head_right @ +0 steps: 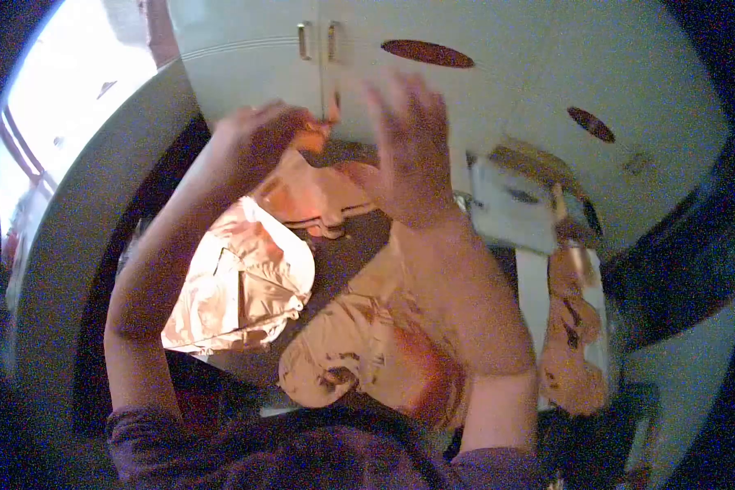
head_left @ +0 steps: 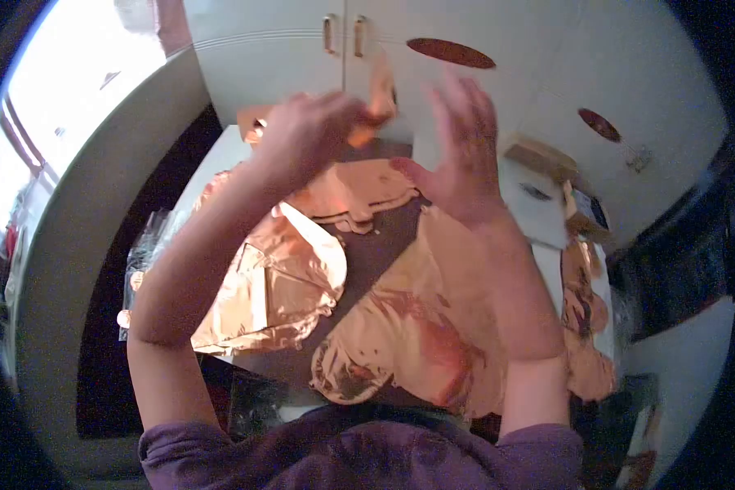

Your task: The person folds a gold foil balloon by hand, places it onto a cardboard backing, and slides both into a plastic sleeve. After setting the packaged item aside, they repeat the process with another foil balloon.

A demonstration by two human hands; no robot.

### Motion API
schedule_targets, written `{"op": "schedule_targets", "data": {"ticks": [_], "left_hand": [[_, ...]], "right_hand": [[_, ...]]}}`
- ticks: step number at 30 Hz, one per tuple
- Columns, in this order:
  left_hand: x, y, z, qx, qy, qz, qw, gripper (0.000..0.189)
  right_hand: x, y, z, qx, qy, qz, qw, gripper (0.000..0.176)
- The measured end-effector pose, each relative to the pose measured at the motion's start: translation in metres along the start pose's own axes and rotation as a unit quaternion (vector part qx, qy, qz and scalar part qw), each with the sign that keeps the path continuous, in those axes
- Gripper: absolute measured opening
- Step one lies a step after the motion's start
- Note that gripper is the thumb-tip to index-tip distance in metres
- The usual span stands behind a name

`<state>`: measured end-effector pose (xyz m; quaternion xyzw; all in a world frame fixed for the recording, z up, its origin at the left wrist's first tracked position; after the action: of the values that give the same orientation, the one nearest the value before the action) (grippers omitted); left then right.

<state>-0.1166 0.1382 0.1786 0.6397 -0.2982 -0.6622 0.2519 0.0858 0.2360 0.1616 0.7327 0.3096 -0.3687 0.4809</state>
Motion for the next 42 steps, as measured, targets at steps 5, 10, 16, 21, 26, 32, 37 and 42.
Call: {"op": "schedule_targets", "data": {"ticks": [5,10,16,21,26,32,37,42], "left_hand": [[0.041,-0.010,-0.085,0.134,-0.051,-0.126,0.982,0.036],[0.146,-0.023,-0.128,0.303,-0.179,0.058,0.934,0.029],[0.199,-0.079,-0.154,0.250,-0.070,0.302,0.917,0.061],[0.203,-0.080,-0.158,0.258,-0.061,0.300,0.916,0.070],[0.212,-0.086,-0.160,0.239,-0.048,0.293,0.924,0.076],[0.208,-0.068,-0.164,0.204,-0.026,0.301,0.931,0.081],[0.207,-0.064,-0.161,0.214,-0.019,0.311,0.926,0.075],[0.205,-0.063,-0.156,0.294,0.027,0.294,0.909,0.063]], "right_hand": [[0.021,0.061,-0.001,-0.182,-0.145,0.333,0.914,0.027],[0.080,0.109,-0.041,-0.165,-0.303,0.344,0.873,0.020],[0.060,0.160,-0.047,-0.068,-0.324,0.223,0.917,0.023],[0.069,0.226,0.036,0.039,-0.017,0.246,0.968,0.020],[0.167,0.218,0.109,-0.009,-0.002,0.267,0.964,0.026],[0.241,0.209,0.142,-0.031,0.005,0.279,0.960,0.026],[0.241,0.209,0.155,-0.042,0.030,0.279,0.959,0.025],[0.242,0.198,0.153,-0.041,0.040,0.260,0.964,0.024]]}}
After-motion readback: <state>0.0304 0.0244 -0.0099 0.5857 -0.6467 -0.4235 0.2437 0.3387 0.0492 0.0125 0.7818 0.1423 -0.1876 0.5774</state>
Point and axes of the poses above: each hand's wrist, its own x-axis away from the middle knuckle, its own y-axis out of the back of the hand, z = x × y, the point moved 1 cm from there along -x, towards the middle knuckle, and after that the axes turned 9 degrees about y, right-handed, at the moved point
